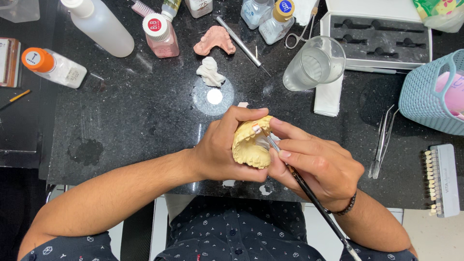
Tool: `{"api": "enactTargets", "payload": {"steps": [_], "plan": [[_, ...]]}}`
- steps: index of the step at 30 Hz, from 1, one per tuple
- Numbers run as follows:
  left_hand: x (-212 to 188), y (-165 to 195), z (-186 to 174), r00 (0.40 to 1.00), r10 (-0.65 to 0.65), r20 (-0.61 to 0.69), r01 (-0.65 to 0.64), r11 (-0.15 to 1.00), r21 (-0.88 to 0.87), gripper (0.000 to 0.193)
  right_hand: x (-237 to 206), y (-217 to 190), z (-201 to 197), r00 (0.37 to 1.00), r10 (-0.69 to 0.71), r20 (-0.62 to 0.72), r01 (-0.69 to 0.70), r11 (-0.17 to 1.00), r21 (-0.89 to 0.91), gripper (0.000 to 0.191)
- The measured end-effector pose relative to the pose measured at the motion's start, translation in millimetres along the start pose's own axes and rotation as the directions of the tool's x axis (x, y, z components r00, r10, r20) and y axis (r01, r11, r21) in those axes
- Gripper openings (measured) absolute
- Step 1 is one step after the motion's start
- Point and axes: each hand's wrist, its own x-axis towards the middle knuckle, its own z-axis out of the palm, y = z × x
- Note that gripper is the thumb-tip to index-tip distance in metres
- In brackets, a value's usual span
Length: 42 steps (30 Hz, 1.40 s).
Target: The person holds a plaster dental model with a denture in one hand and uses a fine brush to apply and shape white ceramic material on the denture teeth. They periodically dip the brush in a glass of water, wipe it on a tissue, and rotate the model to work on different tooth surfaces.
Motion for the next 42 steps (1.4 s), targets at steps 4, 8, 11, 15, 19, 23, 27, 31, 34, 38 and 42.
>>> {"api": "enactTargets", "payload": {"steps": [4,8,11,15,19,23,27,31,34,38,42], "plan": [[-0.3,0.0,-0.3,1.000,-0.005,0.004,0.005,1.000,0.002,0.088,0.7,-0.9,-1.2,1.000,0.008,0.024,-0.008,1.000,0.003,0.029],[-0.2,0.5,-1.0,1.000,-0.008,0.007,0.008,1.000,0.008,0.089,1.0,-1.0,-0.6,1.000,0.005,0.015,-0.005,1.000,-0.007,0.029],[0.4,0.0,-1.2,1.000,0.003,0.013,-0.003,1.000,0.004,0.091,1.2,0.1,0.2,1.000,-0.011,-0.002,0.011,1.000,-0.006,0.027],[0.4,0.1,-0.2,1.000,-0.004,-0.002,0.004,1.000,0.005,0.088,0.6,0.4,-0.5,1.000,0.001,0.019,-0.001,1.000,0.010,0.027],[-0.3,0.1,0.1,1.000,-0.007,-0.003,0.007,1.000,0.002,0.087,-0.1,0.1,0.2,1.000,0.002,0.013,-0.002,1.000,0.017,0.027],[0.1,0.1,-0.5,1.000,0.001,0.007,-0.001,1.000,0.001,0.088,-0.4,0.3,0.1,1.000,-0.003,0.007,0.003,1.000,0.003,0.028],[1.2,0.3,0.3,1.000,-0.003,-0.002,0.003,1.000,-0.001,0.088,-1.0,-0.1,-0.1,1.000,0.021,0.011,-0.021,1.000,0.004,0.028],[1.5,0.2,-0.1,1.000,0.011,0.010,-0.011,1.000,-0.008,0.088,-1.6,-0.6,0.1,1.000,0.030,-0.002,-0.030,1.000,-0.002,0.029],[1.3,0.1,-0.4,1.000,0.000,0.004,0.000,1.000,-0.003,0.086,-1.6,-0.7,1.4,1.000,0.024,0.004,-0.024,1.000,0.008,0.029],[0.4,0.3,-1.2,1.000,0.015,0.015,-0.015,1.000,0.003,0.087,-2.0,-2.2,2.0,1.000,0.028,0.005,-0.028,1.000,-0.011,0.029],[0.5,0.0,-0.8,1.000,-0.013,0.014,0.013,1.000,-0.011,0.088,-1.8,-2.2,2.1,0.999,0.035,0.001,-0.035,0.999,-0.011,0.029]]}}
